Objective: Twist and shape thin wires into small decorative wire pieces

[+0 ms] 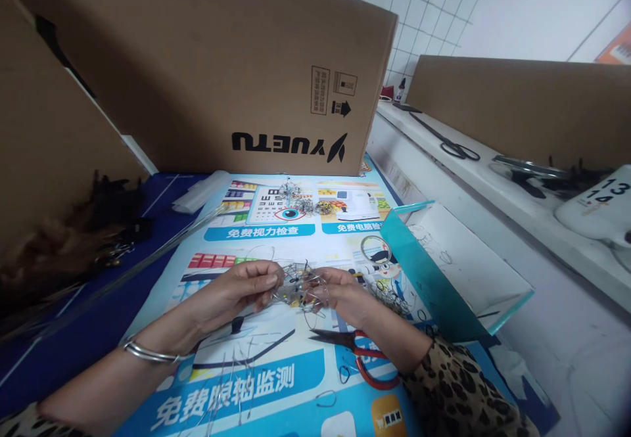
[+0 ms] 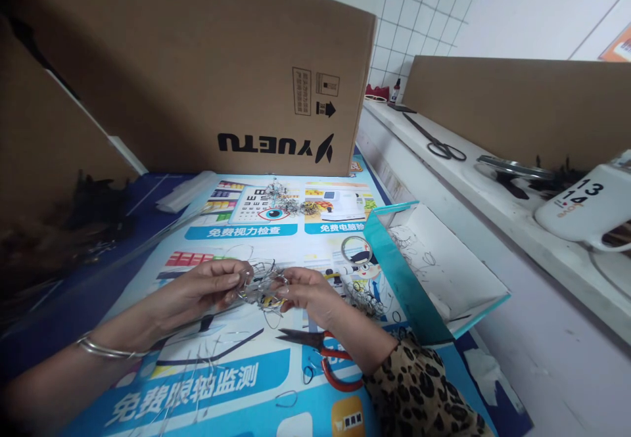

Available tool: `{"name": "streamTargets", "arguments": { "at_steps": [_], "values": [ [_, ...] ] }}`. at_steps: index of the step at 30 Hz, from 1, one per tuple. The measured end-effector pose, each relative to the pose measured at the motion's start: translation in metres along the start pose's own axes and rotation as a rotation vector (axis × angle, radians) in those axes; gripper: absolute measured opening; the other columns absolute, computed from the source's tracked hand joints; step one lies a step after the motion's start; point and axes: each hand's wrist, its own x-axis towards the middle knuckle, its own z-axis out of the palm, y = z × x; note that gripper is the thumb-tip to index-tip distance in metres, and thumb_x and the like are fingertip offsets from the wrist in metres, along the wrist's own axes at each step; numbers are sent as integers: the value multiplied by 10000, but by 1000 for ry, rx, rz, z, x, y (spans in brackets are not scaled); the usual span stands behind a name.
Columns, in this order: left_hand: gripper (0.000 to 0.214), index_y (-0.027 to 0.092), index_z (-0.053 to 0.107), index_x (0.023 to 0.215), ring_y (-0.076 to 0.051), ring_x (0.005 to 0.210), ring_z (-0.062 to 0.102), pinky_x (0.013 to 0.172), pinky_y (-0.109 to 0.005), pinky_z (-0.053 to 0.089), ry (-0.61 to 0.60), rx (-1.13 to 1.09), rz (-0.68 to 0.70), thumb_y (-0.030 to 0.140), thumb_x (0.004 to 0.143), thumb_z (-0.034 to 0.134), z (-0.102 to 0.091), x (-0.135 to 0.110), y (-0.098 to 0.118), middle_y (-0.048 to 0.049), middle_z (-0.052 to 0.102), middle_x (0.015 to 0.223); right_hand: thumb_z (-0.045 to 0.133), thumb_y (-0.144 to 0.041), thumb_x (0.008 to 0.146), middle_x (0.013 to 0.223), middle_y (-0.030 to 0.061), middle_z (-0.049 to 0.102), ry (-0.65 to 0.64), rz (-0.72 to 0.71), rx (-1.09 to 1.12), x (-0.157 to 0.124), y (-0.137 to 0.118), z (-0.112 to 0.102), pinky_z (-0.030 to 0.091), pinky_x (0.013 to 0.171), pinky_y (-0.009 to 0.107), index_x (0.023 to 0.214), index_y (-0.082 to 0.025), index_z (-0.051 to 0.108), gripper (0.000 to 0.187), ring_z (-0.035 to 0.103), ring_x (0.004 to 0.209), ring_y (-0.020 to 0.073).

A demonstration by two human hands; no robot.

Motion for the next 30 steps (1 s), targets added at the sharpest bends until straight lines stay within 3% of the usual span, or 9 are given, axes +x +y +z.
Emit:
{"name": "streamTargets", "arguments": {
  "at_steps": [11,16,21,26,30],
  "values": [
    [163,136,581,730,-73,491,404,447,-180,307,33,2,0,286,779,621,-2,1,-1,10,482,566,744,-303,634,878,65,675,30,6,-36,0,2,1,451,613,249,902,-144,679,318,619,740,151],
    [152,138,584,745,-69,481,402,451,-180,314,40,1,5,281,782,620,-1,1,1,14,484,570,752,-297,623,944,56,672,73,-38,-42,3,5,-2,457,577,245,936,-171,622,361,626,746,162],
    [144,135,582,761,-64,483,406,456,-178,312,42,0,19,272,795,607,-2,1,2,10,486,594,716,-316,661,843,19,653,142,-138,-178,4,4,-2,458,595,234,875,-173,589,287,583,708,132],
    [178,137,563,713,-71,489,405,456,-183,314,68,19,47,291,789,612,-5,3,1,7,490,604,628,-263,714,952,27,627,133,-198,-239,3,6,-5,464,683,251,953,-199,597,249,564,843,151],
    [188,141,548,687,-69,507,419,469,-179,337,107,0,52,287,772,630,-9,4,1,5,503,626,595,-229,705,1050,45,578,89,-286,-221,0,3,-4,483,700,291,1085,-239,546,383,543,921,188]
  ]
}}
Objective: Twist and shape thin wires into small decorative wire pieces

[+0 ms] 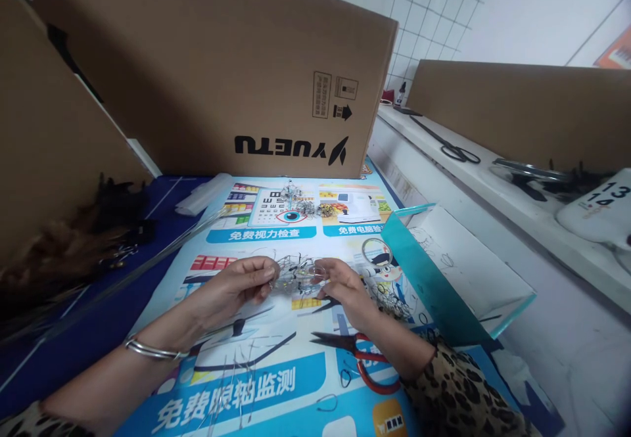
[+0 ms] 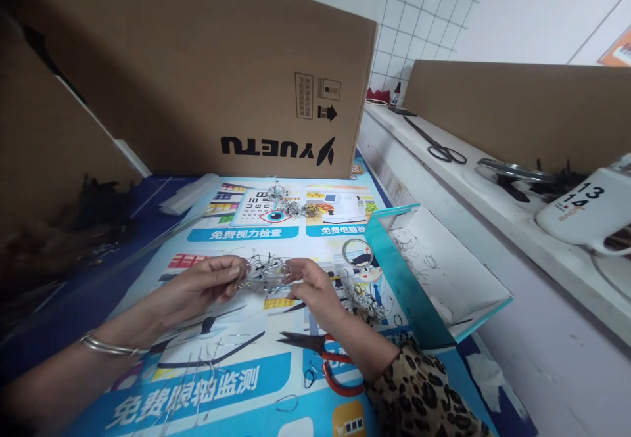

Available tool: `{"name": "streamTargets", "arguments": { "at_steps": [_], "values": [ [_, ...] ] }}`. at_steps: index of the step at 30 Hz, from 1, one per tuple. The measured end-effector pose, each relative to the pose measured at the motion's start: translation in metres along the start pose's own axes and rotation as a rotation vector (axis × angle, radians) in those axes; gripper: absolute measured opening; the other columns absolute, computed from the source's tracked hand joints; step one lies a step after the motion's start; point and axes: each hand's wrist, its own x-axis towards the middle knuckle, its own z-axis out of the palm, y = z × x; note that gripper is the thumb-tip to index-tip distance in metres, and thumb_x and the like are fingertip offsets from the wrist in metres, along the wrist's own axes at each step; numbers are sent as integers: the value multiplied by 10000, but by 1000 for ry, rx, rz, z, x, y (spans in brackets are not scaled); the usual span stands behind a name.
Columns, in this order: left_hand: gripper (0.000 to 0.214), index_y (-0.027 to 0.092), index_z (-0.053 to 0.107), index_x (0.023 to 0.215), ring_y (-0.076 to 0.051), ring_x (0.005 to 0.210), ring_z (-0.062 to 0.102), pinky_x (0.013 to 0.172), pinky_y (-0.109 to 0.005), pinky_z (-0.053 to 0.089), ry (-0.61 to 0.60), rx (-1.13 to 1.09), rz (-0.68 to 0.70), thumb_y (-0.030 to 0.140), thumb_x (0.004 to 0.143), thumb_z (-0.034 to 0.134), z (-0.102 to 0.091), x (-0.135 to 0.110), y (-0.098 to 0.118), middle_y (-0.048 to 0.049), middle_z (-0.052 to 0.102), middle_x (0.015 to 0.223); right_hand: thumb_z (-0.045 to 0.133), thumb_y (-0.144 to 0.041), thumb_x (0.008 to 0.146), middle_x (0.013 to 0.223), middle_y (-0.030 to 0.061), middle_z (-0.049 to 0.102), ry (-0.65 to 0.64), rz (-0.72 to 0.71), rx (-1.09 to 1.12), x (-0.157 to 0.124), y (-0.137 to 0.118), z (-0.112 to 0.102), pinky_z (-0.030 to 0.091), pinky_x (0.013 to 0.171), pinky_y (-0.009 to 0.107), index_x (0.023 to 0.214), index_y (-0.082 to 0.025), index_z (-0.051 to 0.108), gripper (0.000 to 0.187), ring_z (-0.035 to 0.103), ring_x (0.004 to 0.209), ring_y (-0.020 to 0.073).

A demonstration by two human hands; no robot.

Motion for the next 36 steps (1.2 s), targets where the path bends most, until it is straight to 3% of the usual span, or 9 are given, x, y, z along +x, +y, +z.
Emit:
{"name": "streamTargets", "arguments": {
  "at_steps": [6,13,18,21,24,29,36],
  "values": [
    [199,141,549,688,-78,535,425,472,-183,347,53,-6,15,297,743,659,1,1,0,5,497,647,651,-319,712,1260,92,428,-66,-112,-74,-4,-8,4,478,725,310,1285,-280,369,640,518,985,201],
    [226,153,534,664,-84,520,429,499,-196,348,9,92,-1,330,757,640,5,0,0,14,507,604,702,-322,704,1257,89,437,6,-21,-225,-5,-3,6,458,748,280,1293,-300,349,688,439,1157,224],
    [217,154,530,673,-83,519,429,498,-192,349,16,98,12,320,761,637,6,0,-1,14,510,606,720,-354,678,1309,97,370,7,1,-330,-7,-1,10,479,640,252,1342,-342,253,812,557,964,181],
    [215,156,520,686,-81,514,433,496,-187,346,19,83,-7,318,765,637,5,1,-4,15,518,612,764,-368,606,1330,112,329,33,-114,-526,-10,-3,13,489,575,250,1381,-353,136,998,546,921,181],
    [210,157,512,697,-76,509,432,494,-185,340,7,63,-22,315,785,619,4,1,-5,18,512,617,787,-366,560,1355,127,276,25,-282,-768,-14,-5,15,512,626,305,1399,-335,62,1109,534,929,198],
    [197,151,504,709,-65,508,429,492,-180,333,-6,47,-26,293,809,597,4,-1,-4,19,496,625,714,-334,654,1368,140,250,4,-389,-1024,-17,-6,15,523,691,360,1410,-299,79,987,544,945,221],
    [191,145,502,712,-59,505,432,489,-178,325,-30,47,-16,279,825,578,1,1,-5,19,488,631,557,-202,751,1308,124,336,20,-470,-1013,-16,-6,14,521,773,346,1369,-248,247,693,555,935,188]
  ]
}}
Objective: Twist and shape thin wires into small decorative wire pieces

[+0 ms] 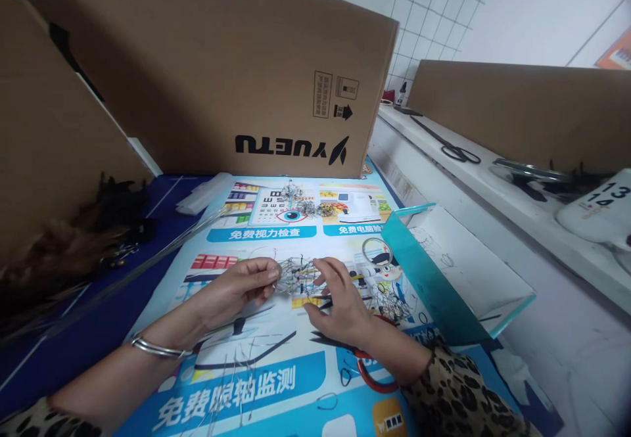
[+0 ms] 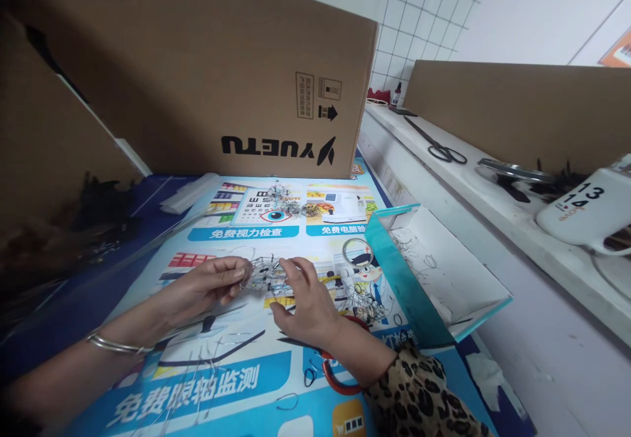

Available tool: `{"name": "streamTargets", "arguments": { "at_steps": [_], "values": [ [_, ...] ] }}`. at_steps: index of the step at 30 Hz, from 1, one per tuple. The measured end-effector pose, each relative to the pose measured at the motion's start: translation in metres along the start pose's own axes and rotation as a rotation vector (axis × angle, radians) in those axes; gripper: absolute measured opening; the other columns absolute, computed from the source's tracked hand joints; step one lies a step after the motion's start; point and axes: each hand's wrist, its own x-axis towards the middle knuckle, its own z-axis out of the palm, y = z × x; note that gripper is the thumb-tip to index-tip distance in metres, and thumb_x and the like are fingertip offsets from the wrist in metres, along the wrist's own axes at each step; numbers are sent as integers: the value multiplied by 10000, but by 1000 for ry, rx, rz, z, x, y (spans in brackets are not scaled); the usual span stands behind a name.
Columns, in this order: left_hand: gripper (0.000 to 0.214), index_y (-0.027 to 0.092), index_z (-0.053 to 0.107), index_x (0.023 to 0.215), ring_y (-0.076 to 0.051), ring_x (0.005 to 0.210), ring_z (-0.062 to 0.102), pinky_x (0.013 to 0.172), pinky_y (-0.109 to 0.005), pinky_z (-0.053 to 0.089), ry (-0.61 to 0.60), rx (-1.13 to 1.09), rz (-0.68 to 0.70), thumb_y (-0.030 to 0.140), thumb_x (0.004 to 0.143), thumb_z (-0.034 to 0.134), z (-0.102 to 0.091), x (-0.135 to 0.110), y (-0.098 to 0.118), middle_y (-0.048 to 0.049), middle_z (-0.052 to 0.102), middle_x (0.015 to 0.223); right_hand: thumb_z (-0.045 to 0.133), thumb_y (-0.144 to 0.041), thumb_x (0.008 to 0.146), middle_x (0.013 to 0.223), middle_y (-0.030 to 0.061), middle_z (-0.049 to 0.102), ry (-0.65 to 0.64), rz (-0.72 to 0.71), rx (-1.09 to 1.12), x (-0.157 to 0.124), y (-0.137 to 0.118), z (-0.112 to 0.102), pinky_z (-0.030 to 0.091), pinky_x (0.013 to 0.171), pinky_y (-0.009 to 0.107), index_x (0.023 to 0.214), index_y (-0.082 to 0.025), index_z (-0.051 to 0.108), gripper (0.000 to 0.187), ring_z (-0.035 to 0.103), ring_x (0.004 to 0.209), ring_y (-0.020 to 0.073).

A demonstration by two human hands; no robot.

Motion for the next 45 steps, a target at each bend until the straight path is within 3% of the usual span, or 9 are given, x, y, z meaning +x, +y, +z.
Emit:
{"name": "streamTargets", "arguments": {
  "at_steps": [5,11,17,22,28,32,39,45],
  "values": [
    [193,144,498,711,-57,491,428,476,-177,311,-1,-8,-14,277,824,581,-2,0,-2,19,491,624,504,-150,772,1259,124,403,25,-53,-42,-1,5,0,501,841,355,1345,-227,307,611,545,977,195],
    [206,139,500,697,-58,491,427,475,-179,315,-1,-2,-8,279,822,583,-2,0,-1,14,490,622,532,-237,830,1209,132,484,46,-111,-162,-6,16,1,477,872,366,1301,-217,377,497,511,1069,232],
    [196,142,507,700,-68,495,420,473,-185,326,-22,3,-11,277,819,585,-2,0,-3,19,470,594,581,-279,814,1054,102,557,44,-104,-105,-9,18,-2,498,728,317,1133,-203,467,347,571,767,156],
    [187,145,514,708,-71,496,424,476,-189,336,-26,5,-11,278,821,581,-1,0,-4,18,468,595,638,-268,759,933,47,550,58,30,80,-9,18,2,495,674,275,1031,-208,490,315,567,747,137],
    [199,148,512,692,-75,507,429,486,-190,338,-14,8,-4,285,817,586,0,0,-2,18,476,598,668,-210,695,921,23,539,32,289,397,-6,17,8,496,587,219,998,-220,487,354,594,822,144],
    [193,153,519,705,-80,508,434,496,-197,345,-1,9,-9,297,808,596,1,-1,-2,18,488,600,688,-196,667,853,5,571,26,412,570,-4,18,9,491,589,219,1004,-213,478,398,602,762,130],
    [217,154,529,684,-82,493,432,492,-200,344,33,21,1,326,777,624,4,0,-1,19,496,580,718,-217,636,781,-30,550,5,445,845,-1,20,5,431,496,184,972,-206,483,410,490,530,49],
    [211,157,538,693,-81,499,432,491,-194,344,40,29,6,332,775,624,3,1,-2,18,503,585,727,-226,634,780,-36,546,-19,461,915,0,17,4,414,490,180,957,-203,464,417,478,516,40]
  ]
}}
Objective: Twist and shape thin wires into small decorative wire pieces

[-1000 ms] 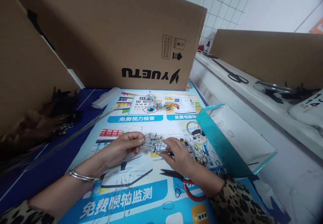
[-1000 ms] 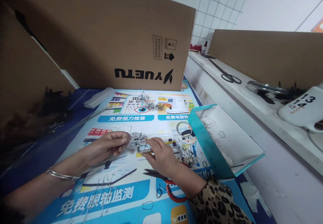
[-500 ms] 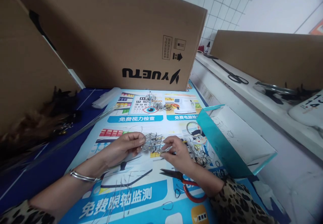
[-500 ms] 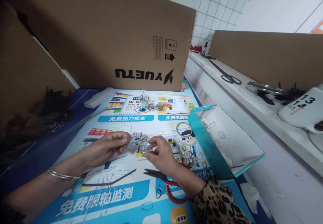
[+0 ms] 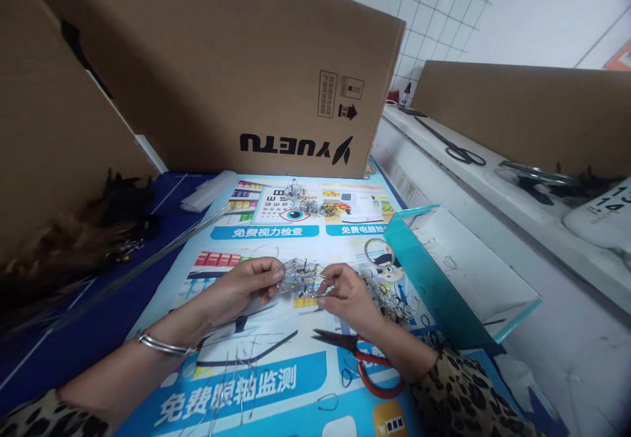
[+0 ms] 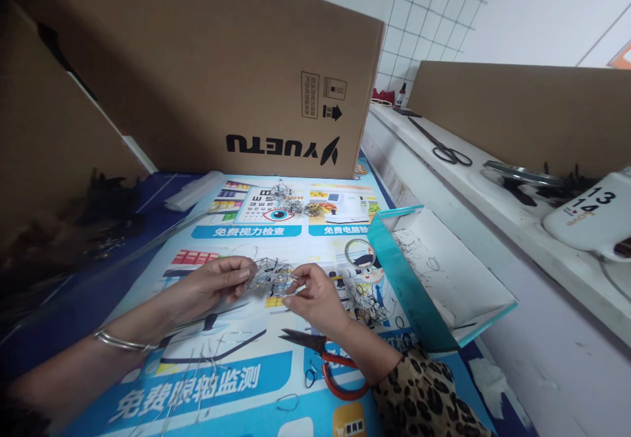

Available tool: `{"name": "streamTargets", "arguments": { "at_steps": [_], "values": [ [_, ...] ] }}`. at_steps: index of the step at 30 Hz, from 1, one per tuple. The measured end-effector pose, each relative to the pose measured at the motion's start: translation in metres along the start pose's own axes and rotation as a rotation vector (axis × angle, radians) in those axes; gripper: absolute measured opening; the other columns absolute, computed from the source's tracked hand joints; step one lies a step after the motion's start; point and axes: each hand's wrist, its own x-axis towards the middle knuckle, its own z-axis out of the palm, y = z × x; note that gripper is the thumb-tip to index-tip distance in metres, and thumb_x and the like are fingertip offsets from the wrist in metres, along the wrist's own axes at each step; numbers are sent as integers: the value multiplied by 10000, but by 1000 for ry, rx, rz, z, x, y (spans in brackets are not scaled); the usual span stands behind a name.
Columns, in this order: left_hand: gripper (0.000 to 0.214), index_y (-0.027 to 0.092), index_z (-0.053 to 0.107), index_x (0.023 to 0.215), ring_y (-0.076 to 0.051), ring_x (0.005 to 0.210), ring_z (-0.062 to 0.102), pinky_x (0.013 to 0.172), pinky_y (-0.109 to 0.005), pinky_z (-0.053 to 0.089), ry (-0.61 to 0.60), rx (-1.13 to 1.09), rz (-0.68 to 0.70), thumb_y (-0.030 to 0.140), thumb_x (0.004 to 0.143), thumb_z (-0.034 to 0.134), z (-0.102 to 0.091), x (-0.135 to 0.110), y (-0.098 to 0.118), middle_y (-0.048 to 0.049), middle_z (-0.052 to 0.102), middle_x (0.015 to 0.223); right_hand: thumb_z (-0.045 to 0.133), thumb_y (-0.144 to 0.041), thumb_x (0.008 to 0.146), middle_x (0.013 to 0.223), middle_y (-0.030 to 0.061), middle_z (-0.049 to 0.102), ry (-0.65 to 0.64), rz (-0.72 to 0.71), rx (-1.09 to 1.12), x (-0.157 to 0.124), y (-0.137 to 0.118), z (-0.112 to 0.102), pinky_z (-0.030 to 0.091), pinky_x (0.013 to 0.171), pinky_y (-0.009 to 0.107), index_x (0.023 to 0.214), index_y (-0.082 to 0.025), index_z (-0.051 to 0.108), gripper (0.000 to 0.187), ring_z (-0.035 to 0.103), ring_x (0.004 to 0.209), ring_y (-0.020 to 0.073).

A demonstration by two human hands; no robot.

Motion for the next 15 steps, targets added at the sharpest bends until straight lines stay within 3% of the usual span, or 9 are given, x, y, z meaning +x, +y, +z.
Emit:
{"name": "streamTargets", "arguments": {
  "at_steps": [15],
  "values": [
    [213,156,564,730,-76,486,381,450,-182,298,-19,105,21,354,752,637,-3,3,-5,25,468,574,669,-291,717,675,-35,545,131,-49,-64,2,-7,-3,489,601,240,839,-188,558,194,574,607,104]
  ]
}}
